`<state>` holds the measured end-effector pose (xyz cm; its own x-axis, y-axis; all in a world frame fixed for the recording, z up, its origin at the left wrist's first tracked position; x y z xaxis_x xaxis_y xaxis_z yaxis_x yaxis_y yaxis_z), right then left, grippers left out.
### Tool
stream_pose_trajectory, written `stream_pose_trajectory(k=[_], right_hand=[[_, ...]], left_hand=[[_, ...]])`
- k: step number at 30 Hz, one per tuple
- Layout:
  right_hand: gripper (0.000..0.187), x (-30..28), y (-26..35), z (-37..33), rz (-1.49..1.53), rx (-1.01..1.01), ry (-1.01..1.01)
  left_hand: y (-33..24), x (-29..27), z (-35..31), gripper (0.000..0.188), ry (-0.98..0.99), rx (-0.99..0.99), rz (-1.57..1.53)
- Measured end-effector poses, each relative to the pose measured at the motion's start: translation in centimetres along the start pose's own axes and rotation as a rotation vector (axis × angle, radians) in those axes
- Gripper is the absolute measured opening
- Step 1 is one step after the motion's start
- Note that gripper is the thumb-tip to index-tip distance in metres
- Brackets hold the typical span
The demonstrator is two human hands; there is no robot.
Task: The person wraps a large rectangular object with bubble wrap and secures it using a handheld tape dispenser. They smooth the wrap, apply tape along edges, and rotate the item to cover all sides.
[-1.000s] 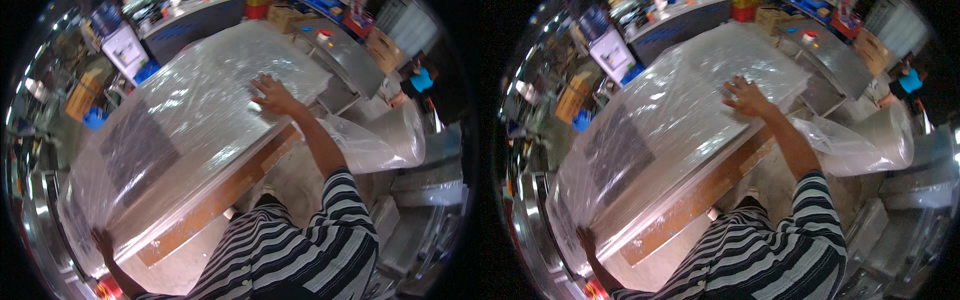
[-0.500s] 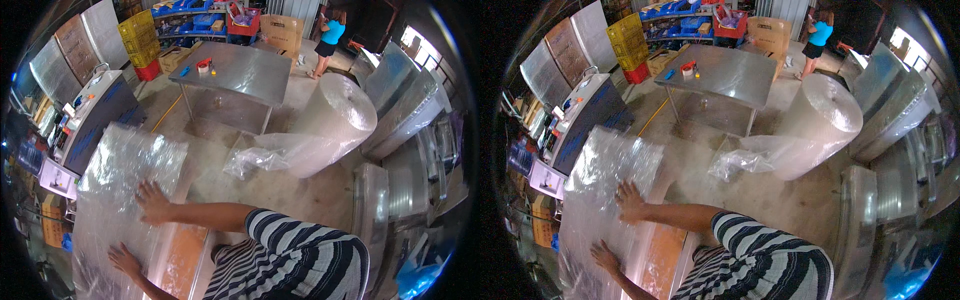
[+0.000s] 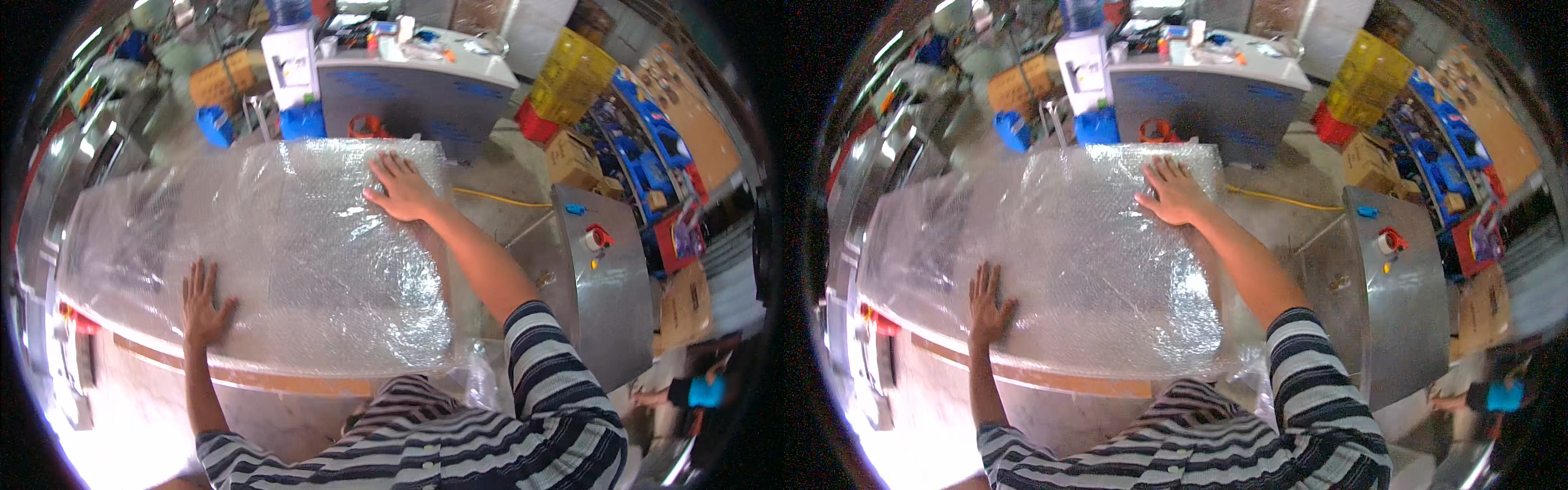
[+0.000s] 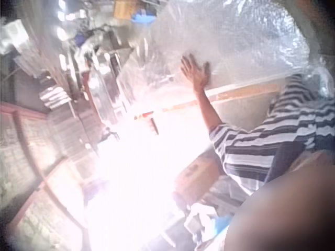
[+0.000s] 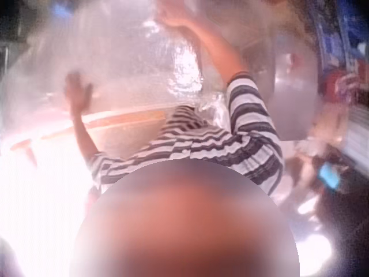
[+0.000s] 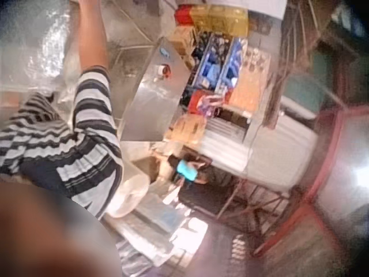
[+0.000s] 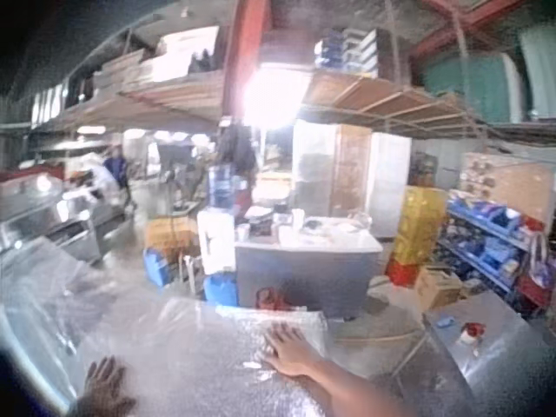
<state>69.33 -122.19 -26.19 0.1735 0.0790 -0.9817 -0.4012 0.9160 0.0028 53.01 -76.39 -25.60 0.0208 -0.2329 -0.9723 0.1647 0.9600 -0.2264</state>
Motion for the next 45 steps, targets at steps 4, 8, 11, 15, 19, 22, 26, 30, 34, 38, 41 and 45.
stream_pose_trajectory(k=[4,8,11,15,19,22,26,30,34,38,41,45], right_hand=[[0.084,1.7,-1.2,0.6,0.008,-0.083,0.045],[0.082,-1.5,-2.7,2.1,0.062,-0.234,0.181],[0.079,-0.9,-5.9,2.8,0.047,-0.378,0.113],[0.077,-0.8,-7.8,5.0,0.141,-0.520,0.137],[0.071,0.0,-8.1,7.1,0.011,-0.826,0.010],[0.073,1.7,-8.3,7.3,0.093,-0.819,-0.016],[0.074,1.5,-8.1,7.8,0.121,-0.818,0.073],[0.076,1.2,-7.2,8.5,0.134,-0.856,0.121],[0.080,1.8,-6.7,8.9,0.161,-0.862,0.192],[0.081,-0.9,-5.8,11.3,0.218,-0.838,0.270],[0.076,-0.9,-3.1,13.5,0.319,-0.841,0.134],[0.068,0.8,0.1,12.6,0.127,-0.880,0.065]], left_hand=[[0.2,0.1,-0.6,0.089,0.044,-0.079,0.019],[-0.7,-0.9,-0.9,0.090,0.090,-0.175,0.050],[-0.2,-0.5,-0.9,0.088,-0.046,-0.306,0.104],[-7.9,1.4,0.7,0.082,-0.147,-0.627,-0.135],[-7.8,4.7,-0.4,0.079,-0.092,-0.690,-0.033],[-7.5,4.5,-0.8,0.080,-0.088,-0.703,-0.033],[-7.0,4.4,-0.4,0.081,-0.079,-0.741,-0.040],[-6.4,4.6,-0.5,0.079,-0.074,-0.715,0.031],[-7.0,5.0,-0.4,0.078,-0.030,-0.765,0.079],[-8.0,3.8,-0.3,0.084,-0.067,-0.773,0.026],[-8.6,2.8,-0.5,0.086,-0.073,-0.818,-0.010],[-8.6,2.7,-0.9,0.086,-0.071,-0.805,-0.039]])
Point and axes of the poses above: each hand's wrist, its own z-axis towards the middle knuckle, its own x-axis out of the palm, y = z × x, the point moved 4 cm from there along z, towards the middle knuckle, and after that the axes turned 8 degrees about -z, right-handed, at the moved point
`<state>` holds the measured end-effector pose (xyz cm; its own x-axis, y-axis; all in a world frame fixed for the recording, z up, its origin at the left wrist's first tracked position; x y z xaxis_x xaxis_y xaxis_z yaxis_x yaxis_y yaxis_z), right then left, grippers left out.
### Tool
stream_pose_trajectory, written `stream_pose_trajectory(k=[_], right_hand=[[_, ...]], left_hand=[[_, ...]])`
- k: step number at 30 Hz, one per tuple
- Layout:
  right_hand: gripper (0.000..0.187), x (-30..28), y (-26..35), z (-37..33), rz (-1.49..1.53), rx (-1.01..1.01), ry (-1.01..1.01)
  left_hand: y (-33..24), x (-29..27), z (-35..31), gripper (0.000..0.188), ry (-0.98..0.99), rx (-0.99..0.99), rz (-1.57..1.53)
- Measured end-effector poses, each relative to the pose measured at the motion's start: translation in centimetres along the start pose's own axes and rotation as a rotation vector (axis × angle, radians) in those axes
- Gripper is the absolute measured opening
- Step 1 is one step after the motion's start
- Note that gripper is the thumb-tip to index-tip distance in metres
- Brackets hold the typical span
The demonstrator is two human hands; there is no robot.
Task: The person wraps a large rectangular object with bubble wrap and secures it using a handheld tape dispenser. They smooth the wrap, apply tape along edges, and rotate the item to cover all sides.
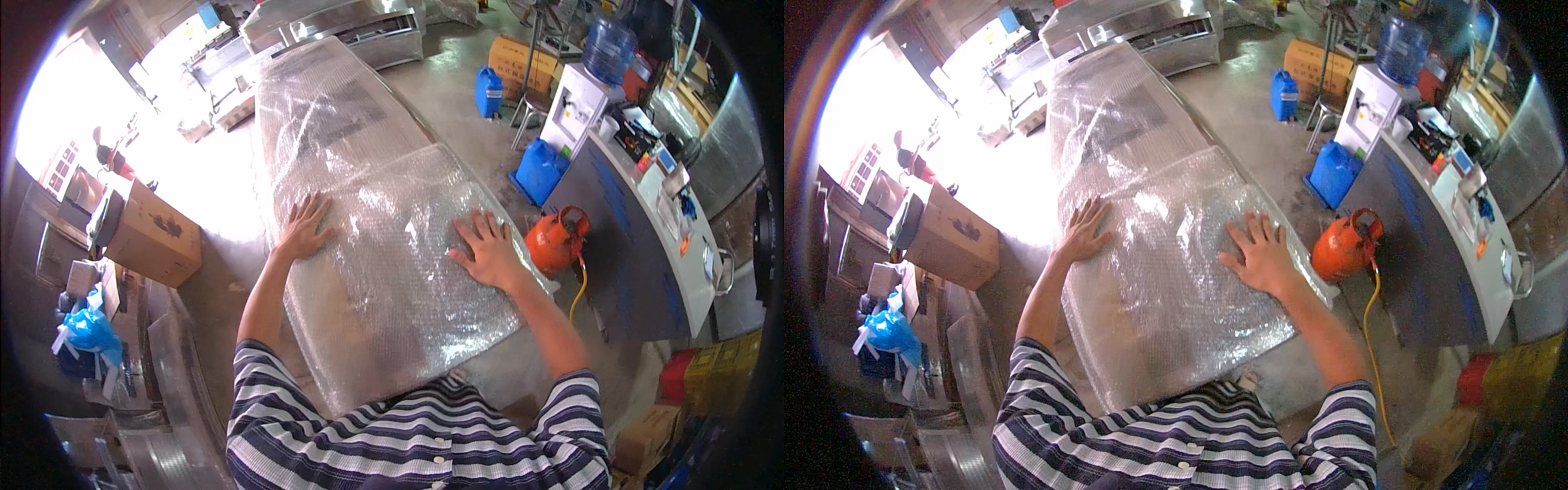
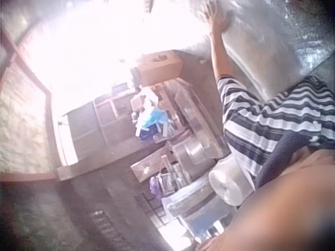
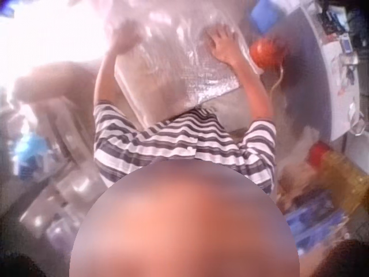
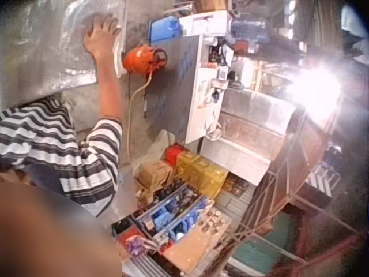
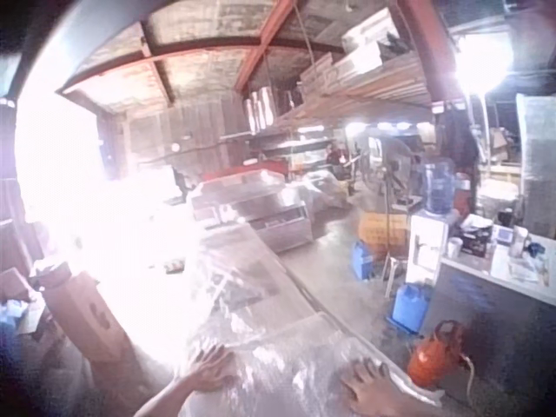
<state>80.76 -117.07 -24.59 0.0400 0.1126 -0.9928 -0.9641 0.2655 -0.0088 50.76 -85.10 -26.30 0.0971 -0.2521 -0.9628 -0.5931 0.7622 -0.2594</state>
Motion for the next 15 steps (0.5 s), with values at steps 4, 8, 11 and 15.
stream_pose_trajectory(k=[4,8,11,15], right_hand=[[0.066,-0.6,-2.0,1.6,0.204,0.027,-0.022],[0.062,-0.1,-4.1,4.3,0.243,0.156,-0.138],[0.057,0.9,-4.0,5.0,0.135,0.180,-0.168],[0.051,0.9,-3.5,5.5,0.091,0.204,-0.231]], left_hand=[[1.0,-1.4,-1.1,0.088,-0.155,-0.135,-0.041],[0.1,-0.1,-3.2,0.089,-0.152,-0.303,0.060],[-0.2,0.4,-3.2,0.090,-0.110,-0.313,0.002],[0.0,0.6,-3.2,0.089,-0.108,-0.311,-0.010]])
Point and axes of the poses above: each hand's wrist, its own z-axis towards the middle knuckle, its own x-axis out of the palm, y = z × x, the point moved 4 cm from there along z, towards the middle knuckle, and after that the axes turned 8 degrees about -z, right-handed, at the moved point
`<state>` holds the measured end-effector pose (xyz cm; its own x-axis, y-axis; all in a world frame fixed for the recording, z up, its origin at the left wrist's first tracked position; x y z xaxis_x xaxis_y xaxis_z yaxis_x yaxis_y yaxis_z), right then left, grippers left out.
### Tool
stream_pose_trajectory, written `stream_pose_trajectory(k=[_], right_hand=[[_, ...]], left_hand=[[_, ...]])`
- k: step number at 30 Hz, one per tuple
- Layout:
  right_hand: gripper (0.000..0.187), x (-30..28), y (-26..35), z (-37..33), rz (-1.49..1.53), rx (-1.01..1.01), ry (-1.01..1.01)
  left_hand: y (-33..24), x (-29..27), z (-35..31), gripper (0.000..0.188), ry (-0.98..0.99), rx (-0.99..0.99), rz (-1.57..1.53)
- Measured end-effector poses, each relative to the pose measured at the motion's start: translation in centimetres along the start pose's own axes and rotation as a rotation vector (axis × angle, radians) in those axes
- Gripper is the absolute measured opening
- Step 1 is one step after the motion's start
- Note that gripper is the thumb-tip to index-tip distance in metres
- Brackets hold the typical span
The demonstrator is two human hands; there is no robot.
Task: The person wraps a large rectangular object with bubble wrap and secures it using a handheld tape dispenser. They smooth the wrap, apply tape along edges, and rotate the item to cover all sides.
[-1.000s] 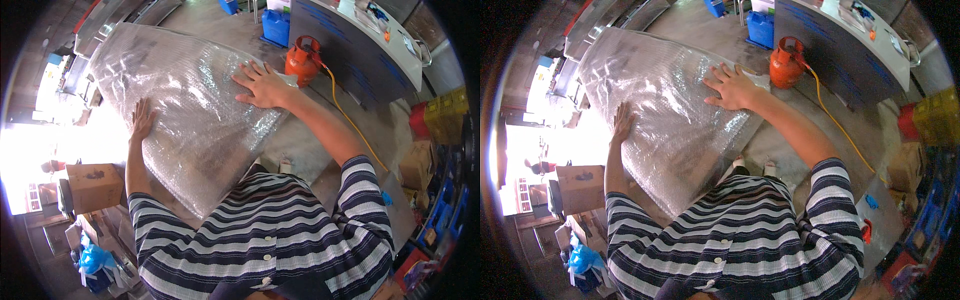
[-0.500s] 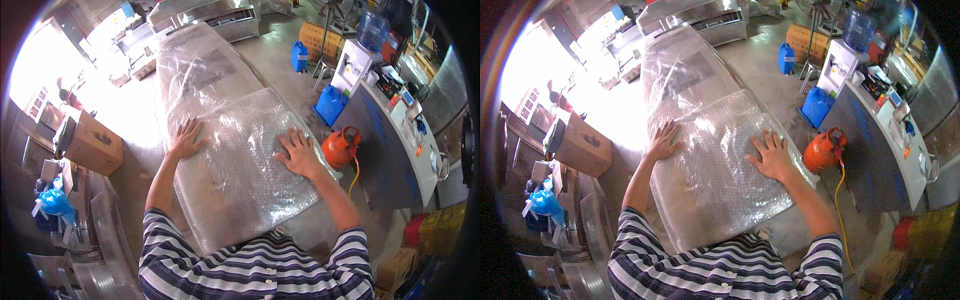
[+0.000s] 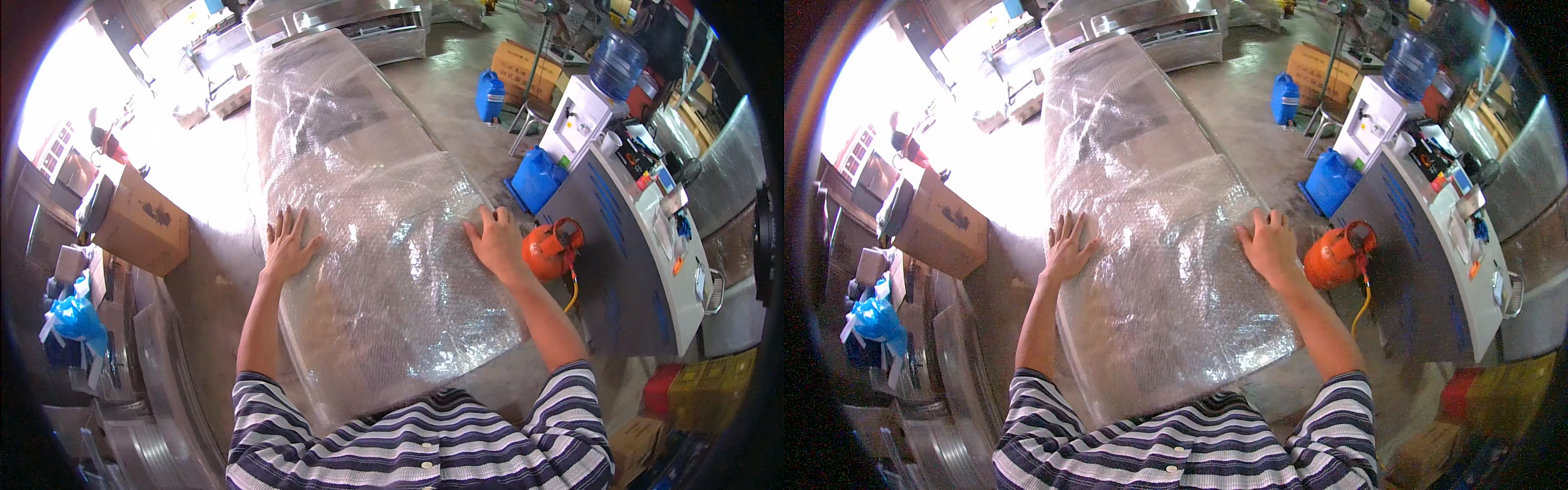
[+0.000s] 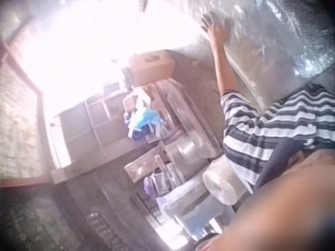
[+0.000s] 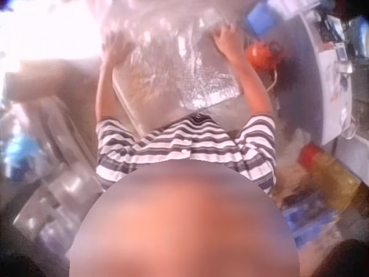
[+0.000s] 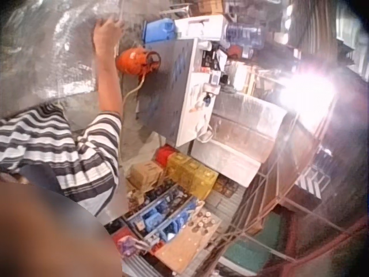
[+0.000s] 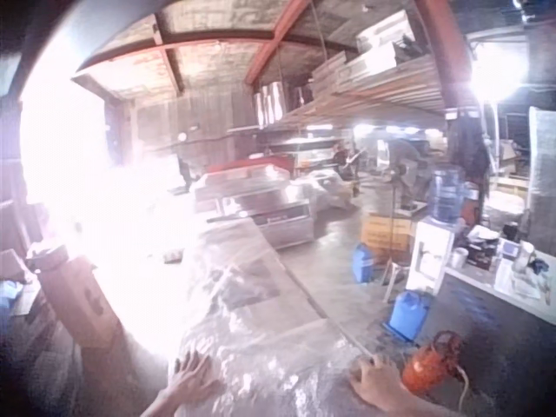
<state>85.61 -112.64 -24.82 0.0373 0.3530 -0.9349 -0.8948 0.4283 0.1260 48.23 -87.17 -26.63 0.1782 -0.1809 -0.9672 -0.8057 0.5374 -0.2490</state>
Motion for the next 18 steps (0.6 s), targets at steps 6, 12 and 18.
stream_pose_trajectory(k=[6,12,18], right_hand=[[0.050,-0.7,0.1,1.1,0.055,0.066,0.163],[0.055,0.0,-2.6,0.7,0.060,0.005,0.208],[0.061,-2.2,-1.1,0.5,-0.101,0.040,0.293]], left_hand=[[3.4,-1.4,-1.8,0.082,-0.204,-0.102,-0.189],[4.0,-0.2,-7.2,0.087,-0.058,-0.255,-0.366],[7.4,1.4,-7.9,0.097,-0.465,-0.354,-0.666]])
Point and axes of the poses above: each hand's wrist, its own z-axis towards the middle knuckle, its own x-axis out of the palm, y = z × x, the point moved 4 cm from there along z, towards the middle knuckle, and after that the axes turned 8 degrees about -z, right-handed, at the moved point
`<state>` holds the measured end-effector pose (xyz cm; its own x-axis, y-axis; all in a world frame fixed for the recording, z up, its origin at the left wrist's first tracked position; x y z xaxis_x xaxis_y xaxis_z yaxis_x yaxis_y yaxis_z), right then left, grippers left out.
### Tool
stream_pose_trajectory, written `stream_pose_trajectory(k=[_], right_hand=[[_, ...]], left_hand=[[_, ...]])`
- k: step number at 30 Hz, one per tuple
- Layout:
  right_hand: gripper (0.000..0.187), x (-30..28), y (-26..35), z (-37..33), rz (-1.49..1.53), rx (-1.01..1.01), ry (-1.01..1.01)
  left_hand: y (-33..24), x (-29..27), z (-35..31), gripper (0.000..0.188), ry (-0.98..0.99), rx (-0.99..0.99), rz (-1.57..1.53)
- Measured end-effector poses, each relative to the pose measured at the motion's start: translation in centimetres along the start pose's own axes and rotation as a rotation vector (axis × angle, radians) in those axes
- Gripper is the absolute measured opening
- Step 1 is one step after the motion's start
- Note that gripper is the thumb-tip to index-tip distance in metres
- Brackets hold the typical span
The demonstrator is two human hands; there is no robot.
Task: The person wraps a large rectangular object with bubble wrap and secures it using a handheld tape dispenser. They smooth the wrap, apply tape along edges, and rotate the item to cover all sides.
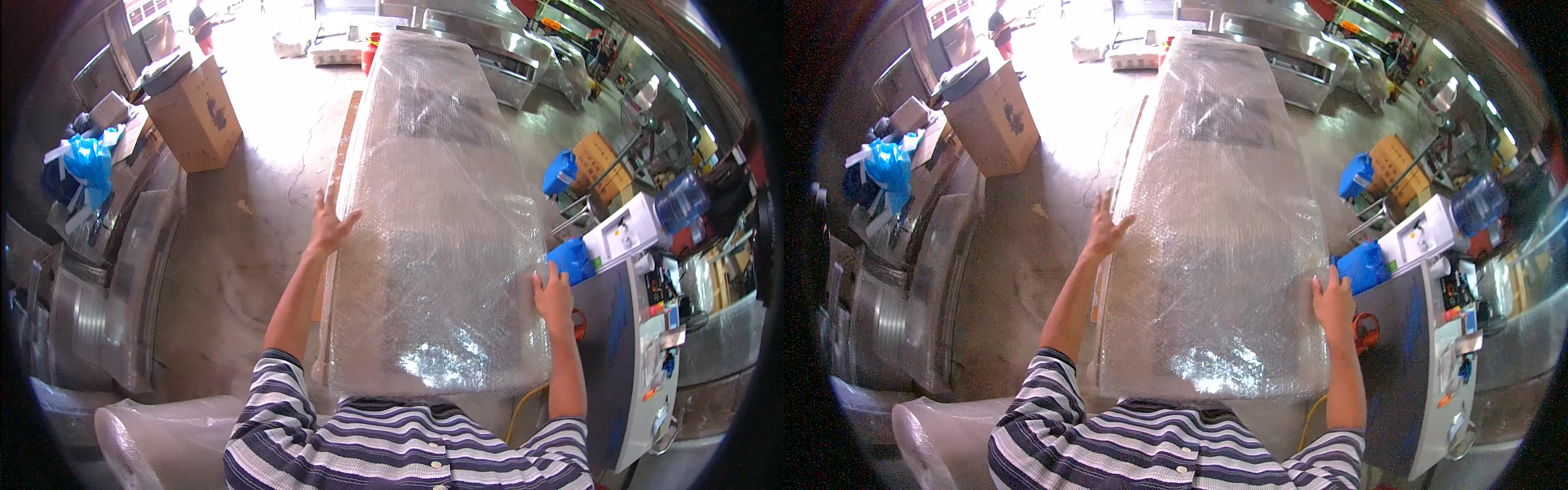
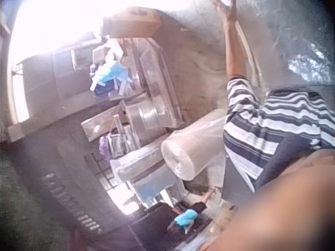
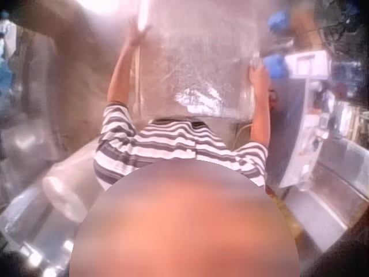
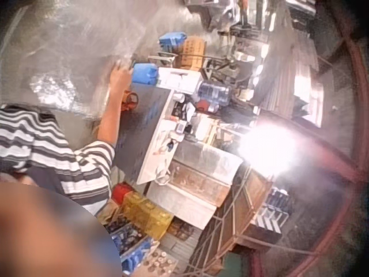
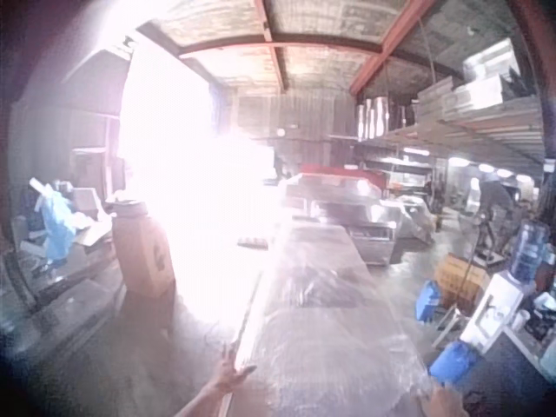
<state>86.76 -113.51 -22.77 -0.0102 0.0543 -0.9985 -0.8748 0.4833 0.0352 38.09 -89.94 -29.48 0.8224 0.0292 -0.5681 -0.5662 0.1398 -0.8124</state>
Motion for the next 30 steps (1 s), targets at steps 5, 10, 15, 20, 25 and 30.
stream_pose_trajectory(k=[5,10,15,20,25,30], right_hand=[[0.079,-2.2,8.6,-6.0,0.122,-0.633,-0.215],[0.078,0.8,13.5,-11.1,-0.042,-0.736,-0.028],[0.079,0.4,13.1,-11.3,-0.014,-0.724,-0.042],[0.082,0.2,13.1,-12.1,0.074,-0.660,-0.095],[0.083,-0.5,11.5,-13.5,0.093,-0.599,-0.186],[0.079,0.3,9.0,-18.7,0.194,-0.374,-0.228]], left_hand=[[3.9,0.9,-1.7,0.098,0.242,-0.195,-0.619],[3.2,2.0,-2.7,0.081,0.238,-0.130,-0.623],[4.0,1.9,-2.2,0.075,0.282,-0.194,-0.630],[4.3,0.5,-1.0,0.076,0.260,-0.229,-0.206],[-12.8,1.5,-2.9,0.086,0.280,0.455,0.489],[-19.0,11.3,-4.7,0.072,0.637,0.928,0.543]])
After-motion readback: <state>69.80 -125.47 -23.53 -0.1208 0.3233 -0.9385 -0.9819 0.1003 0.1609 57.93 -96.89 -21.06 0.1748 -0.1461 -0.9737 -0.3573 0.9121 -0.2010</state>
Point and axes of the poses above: each hand's wrist, its own z-axis towards the middle knuckle, its own x-axis out of the palm, y = z × x, the point moved 4 cm from there along z, towards the middle knuckle, and after that the axes turned 8 degrees about -z, right-handed, at the moved point
